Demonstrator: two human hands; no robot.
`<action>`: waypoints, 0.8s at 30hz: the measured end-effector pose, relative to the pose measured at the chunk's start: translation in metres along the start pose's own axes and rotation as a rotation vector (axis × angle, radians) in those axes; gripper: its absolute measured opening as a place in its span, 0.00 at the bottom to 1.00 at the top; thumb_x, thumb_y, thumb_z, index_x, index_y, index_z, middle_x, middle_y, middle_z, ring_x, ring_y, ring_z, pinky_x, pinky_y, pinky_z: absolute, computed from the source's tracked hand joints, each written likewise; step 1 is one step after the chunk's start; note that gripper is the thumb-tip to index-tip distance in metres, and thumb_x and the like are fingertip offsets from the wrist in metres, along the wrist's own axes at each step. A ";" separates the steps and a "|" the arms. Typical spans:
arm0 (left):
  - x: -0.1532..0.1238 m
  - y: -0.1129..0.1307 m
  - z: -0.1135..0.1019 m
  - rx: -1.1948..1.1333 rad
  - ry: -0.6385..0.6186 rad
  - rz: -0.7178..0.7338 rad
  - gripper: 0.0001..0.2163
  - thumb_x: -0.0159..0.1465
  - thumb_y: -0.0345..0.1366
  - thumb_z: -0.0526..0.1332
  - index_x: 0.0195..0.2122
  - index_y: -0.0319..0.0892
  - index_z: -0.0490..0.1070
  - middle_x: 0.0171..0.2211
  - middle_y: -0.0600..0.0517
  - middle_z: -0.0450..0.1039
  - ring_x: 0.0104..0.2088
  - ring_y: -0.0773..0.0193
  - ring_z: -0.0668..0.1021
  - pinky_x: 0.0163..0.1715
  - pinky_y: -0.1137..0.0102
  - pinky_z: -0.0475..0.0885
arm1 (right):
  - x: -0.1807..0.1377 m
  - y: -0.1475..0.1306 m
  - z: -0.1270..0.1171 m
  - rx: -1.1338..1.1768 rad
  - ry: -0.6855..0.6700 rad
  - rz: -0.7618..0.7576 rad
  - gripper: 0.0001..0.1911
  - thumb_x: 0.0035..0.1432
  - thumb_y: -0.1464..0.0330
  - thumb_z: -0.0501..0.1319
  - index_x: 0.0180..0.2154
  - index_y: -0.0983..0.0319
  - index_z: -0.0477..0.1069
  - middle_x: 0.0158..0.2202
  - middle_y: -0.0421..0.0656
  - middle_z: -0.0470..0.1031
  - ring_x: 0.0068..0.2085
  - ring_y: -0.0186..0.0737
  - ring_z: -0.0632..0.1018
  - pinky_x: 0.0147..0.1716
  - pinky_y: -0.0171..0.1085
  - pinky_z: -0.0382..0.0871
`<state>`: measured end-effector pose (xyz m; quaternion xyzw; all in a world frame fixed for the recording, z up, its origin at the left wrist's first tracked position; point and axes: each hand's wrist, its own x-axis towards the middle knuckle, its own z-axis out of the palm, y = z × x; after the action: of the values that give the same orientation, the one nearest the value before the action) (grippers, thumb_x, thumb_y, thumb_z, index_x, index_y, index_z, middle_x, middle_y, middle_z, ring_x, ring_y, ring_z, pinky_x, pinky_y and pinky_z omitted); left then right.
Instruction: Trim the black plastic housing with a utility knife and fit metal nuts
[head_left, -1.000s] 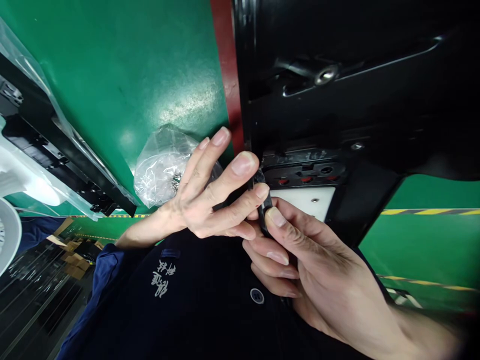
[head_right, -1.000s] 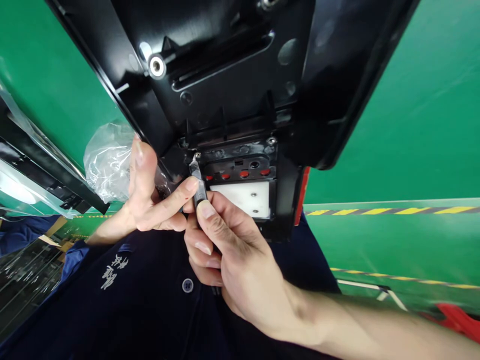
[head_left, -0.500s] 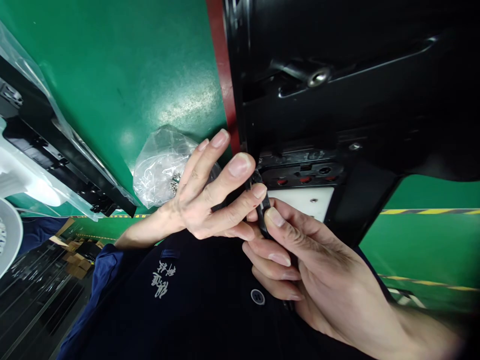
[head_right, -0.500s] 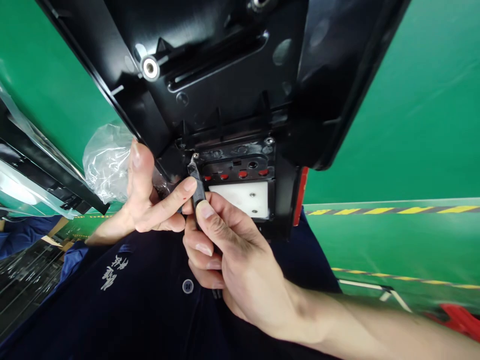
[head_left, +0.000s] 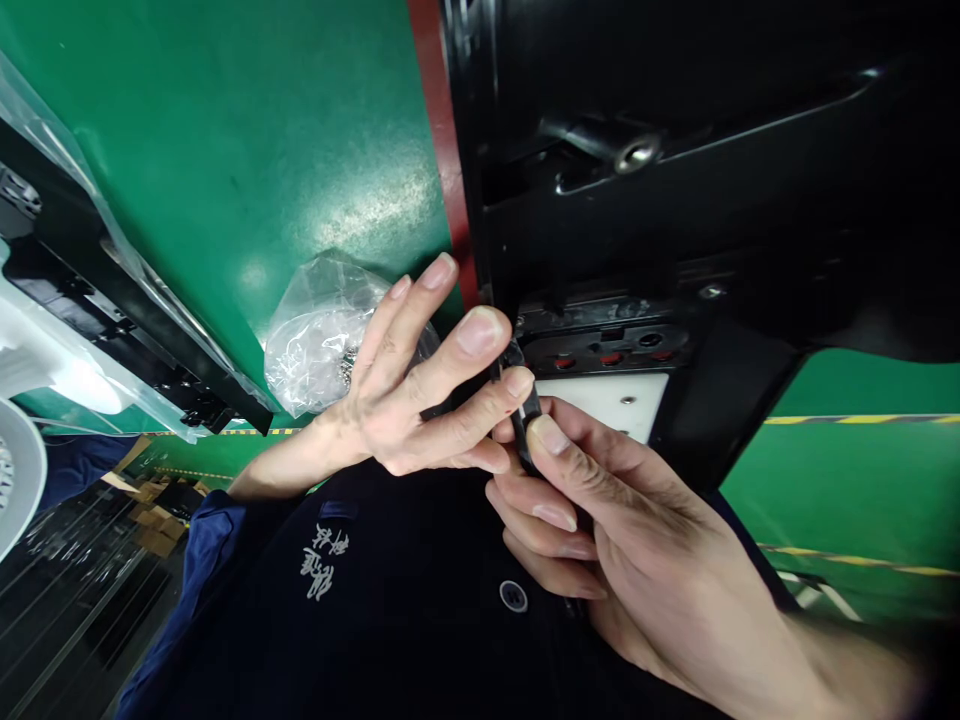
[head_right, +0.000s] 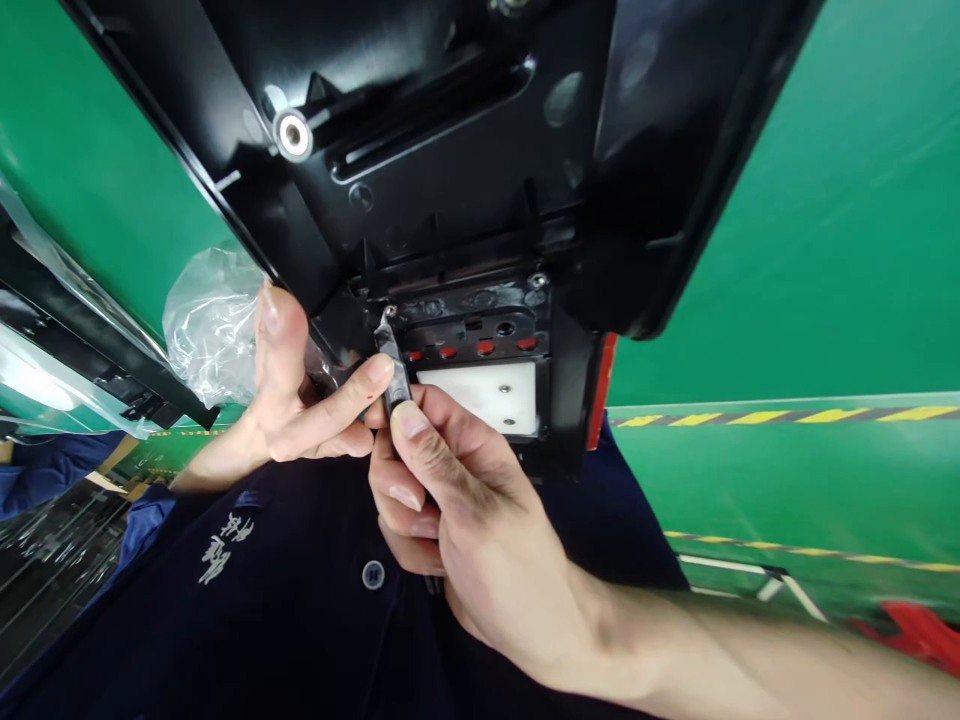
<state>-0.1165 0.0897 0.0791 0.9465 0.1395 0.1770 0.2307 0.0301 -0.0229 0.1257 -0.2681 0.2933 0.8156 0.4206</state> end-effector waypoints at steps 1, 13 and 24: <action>0.001 0.000 0.002 0.045 0.072 0.066 0.17 0.67 0.48 0.52 0.45 0.41 0.71 0.47 0.45 0.68 0.68 0.49 0.51 0.66 0.58 0.55 | 0.000 0.000 0.000 -0.016 -0.001 -0.007 0.17 0.64 0.57 0.59 0.35 0.63 0.57 0.23 0.35 0.50 0.19 0.20 0.51 0.15 0.18 0.47; 0.002 -0.002 0.015 0.050 0.203 0.072 0.19 0.68 0.46 0.48 0.41 0.39 0.73 0.45 0.46 0.68 0.65 0.43 0.57 0.65 0.52 0.57 | 0.000 0.001 -0.002 -0.245 0.098 -0.070 0.19 0.65 0.54 0.57 0.36 0.63 0.55 0.23 0.36 0.49 0.20 0.21 0.51 0.16 0.21 0.46; -0.004 0.014 0.006 0.038 0.387 0.042 0.03 0.60 0.28 0.60 0.35 0.41 0.71 0.56 0.47 0.70 0.57 0.59 0.72 0.62 0.60 0.67 | -0.035 -0.024 -0.030 -1.500 0.311 -0.783 0.07 0.69 0.69 0.51 0.41 0.59 0.68 0.30 0.40 0.68 0.29 0.26 0.71 0.30 0.27 0.66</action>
<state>-0.1155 0.0739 0.0794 0.9016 0.1649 0.3579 0.1782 0.0733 -0.0514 0.1231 -0.6658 -0.3824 0.5439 0.3386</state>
